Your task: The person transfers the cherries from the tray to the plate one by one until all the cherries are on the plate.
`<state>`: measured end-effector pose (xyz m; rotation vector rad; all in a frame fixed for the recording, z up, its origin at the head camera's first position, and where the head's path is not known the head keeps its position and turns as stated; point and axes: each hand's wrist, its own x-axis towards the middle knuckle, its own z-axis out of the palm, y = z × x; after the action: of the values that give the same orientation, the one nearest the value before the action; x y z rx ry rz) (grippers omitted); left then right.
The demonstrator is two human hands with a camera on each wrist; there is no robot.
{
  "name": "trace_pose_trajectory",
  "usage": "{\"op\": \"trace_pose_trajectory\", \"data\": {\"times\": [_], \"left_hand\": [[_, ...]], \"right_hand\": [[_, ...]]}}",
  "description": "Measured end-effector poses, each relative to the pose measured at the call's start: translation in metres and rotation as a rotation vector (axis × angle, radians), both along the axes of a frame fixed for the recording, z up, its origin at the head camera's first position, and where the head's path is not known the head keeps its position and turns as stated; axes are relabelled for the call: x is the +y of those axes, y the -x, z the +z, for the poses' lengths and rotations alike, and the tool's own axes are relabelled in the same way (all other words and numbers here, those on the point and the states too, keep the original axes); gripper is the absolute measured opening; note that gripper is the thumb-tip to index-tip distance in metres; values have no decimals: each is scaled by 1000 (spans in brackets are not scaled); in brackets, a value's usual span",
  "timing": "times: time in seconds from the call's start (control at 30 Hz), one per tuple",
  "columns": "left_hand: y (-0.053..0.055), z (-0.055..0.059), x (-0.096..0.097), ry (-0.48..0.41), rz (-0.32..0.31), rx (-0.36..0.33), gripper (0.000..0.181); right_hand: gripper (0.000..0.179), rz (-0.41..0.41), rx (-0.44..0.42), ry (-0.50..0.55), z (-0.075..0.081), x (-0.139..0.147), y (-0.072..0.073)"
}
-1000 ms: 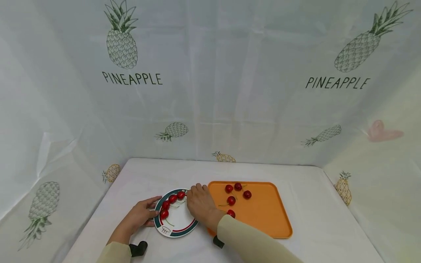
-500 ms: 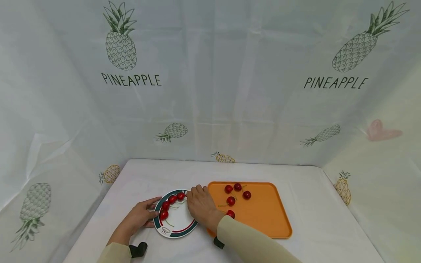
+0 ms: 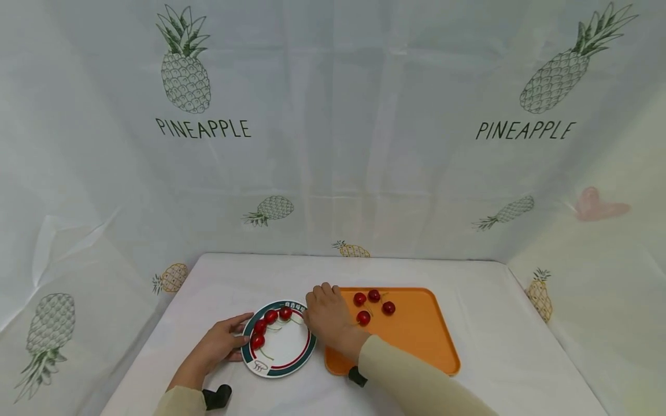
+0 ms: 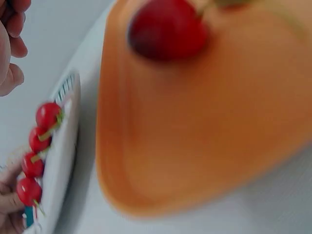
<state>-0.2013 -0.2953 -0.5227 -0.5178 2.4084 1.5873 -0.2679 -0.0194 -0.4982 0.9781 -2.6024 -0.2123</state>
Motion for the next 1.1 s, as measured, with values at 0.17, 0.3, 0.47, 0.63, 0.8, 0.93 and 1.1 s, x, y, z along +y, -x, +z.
{"op": "trace_pose_trajectory", "data": {"times": [0.17, 0.3, 0.47, 0.63, 0.8, 0.93, 1.1], "left_hand": [[0, -1, -2, -2, -5, 4, 64], [1, -4, -3, -4, -5, 2, 65], [2, -5, -4, -1, -5, -3, 66], [2, -4, -3, 1, -7, -2, 66], [2, -2, -2, -7, -12, 2, 65], [2, -2, -2, -8, -16, 4, 64], [1, -2, -1, -9, -12, 5, 64]], "right_hand": [[30, 16, 13, 81, 13, 33, 6], [29, 17, 77, 121, 12, 59, 8], [26, 56, 129, 172, 10, 88, 2], [24, 87, 149, 235, 4, 107, -11], [25, 114, 166, 262, -9, 122, -31], [28, 154, 210, 256, -22, 129, -46], [30, 165, 207, 225, -34, 132, -57]]}}
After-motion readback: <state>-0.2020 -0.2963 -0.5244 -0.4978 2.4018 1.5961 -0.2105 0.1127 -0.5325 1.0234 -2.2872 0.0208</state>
